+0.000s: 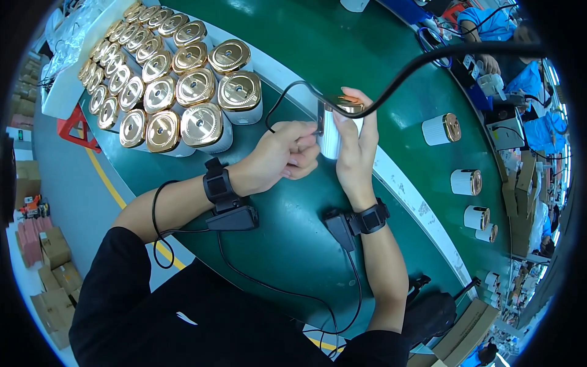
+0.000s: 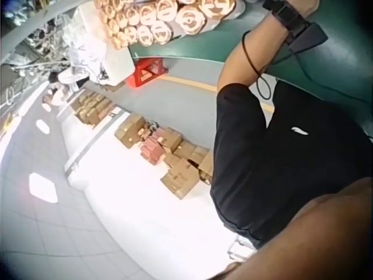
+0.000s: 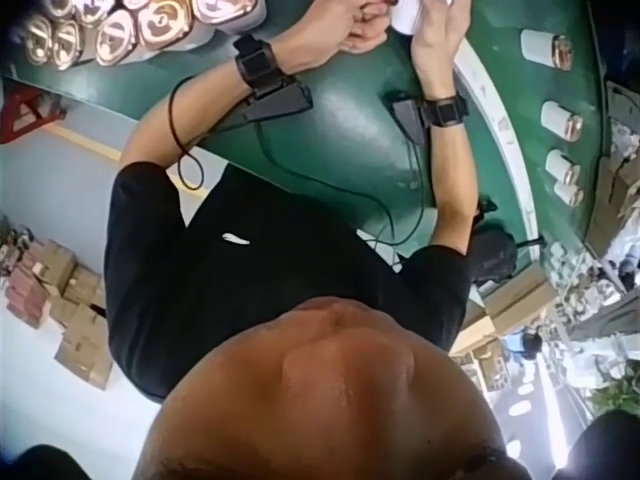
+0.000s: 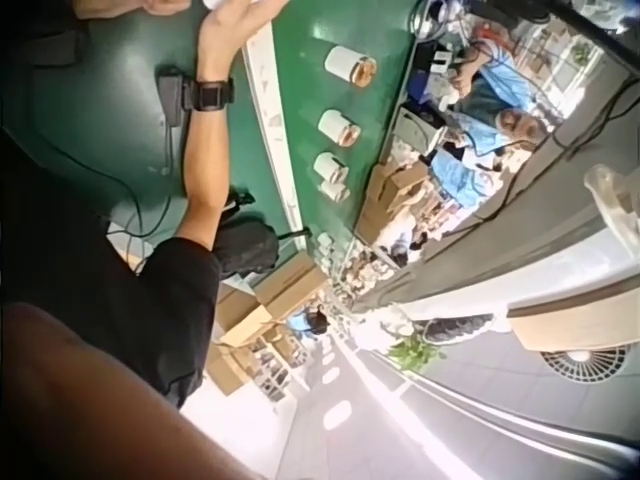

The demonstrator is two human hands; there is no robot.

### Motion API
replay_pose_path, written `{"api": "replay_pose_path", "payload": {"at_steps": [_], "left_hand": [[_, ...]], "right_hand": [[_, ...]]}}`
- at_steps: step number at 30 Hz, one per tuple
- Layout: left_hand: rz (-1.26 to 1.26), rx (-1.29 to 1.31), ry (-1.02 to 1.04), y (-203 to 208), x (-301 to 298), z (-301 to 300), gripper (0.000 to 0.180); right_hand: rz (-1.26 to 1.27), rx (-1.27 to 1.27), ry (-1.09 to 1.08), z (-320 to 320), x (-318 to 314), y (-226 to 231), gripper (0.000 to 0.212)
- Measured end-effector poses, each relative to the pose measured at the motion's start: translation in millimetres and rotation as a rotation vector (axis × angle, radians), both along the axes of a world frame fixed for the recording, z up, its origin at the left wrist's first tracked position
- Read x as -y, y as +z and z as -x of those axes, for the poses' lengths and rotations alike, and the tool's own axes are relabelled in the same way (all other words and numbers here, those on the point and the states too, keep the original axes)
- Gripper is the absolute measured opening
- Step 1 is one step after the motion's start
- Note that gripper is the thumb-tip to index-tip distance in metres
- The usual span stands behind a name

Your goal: Wiping, inspecting, and assembling small cylindrical electronic components on a production line.

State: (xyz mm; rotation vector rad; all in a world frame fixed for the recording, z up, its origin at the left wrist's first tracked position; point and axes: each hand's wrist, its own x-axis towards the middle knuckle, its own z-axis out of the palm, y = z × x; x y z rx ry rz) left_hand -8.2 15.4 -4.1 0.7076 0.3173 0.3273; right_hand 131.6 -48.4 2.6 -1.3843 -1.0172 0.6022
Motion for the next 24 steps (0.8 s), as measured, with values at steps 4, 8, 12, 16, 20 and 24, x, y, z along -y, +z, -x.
{"api": "replay_pose_path", "payload": {"at_steps": [4, 8, 12, 16, 20, 24], "left_hand": [[0.012, -0.004, 0.004, 2.3, 0.4, -0.3, 0.043], [0.030, 0.010, 0.027, -1.5, -1.9, 3.0, 0.043], [0.038, 0.007, 0.088, -3.2, 3.0, -1.0, 0.041], [0.029, -0.019, 0.095, 0.3, 3.5, -1.8, 0.039], [0.047, -0.044, 0.144, 3.5, 2.4, 6.9, 0.037], [0.093, -0.023, 0.149, 1.2, 9.9, -3.0, 0.037]], "right_hand": [[0.016, -0.047, 0.027, -0.1, -0.7, 5.7, 0.033], [-0.093, 0.451, -0.123, -28.0, -7.9, 1.2, 0.038], [-0.039, 0.449, -0.426, -111.9, -1.3, 5.2, 0.038], [0.301, 1.132, -0.663, -131.8, -2.2, 19.4, 0.048], [0.172, 1.383, -0.672, -106.9, -76.1, 57.4, 0.062], [0.096, 0.813, -0.676, -154.9, -225.1, -0.9, 0.075]]}}
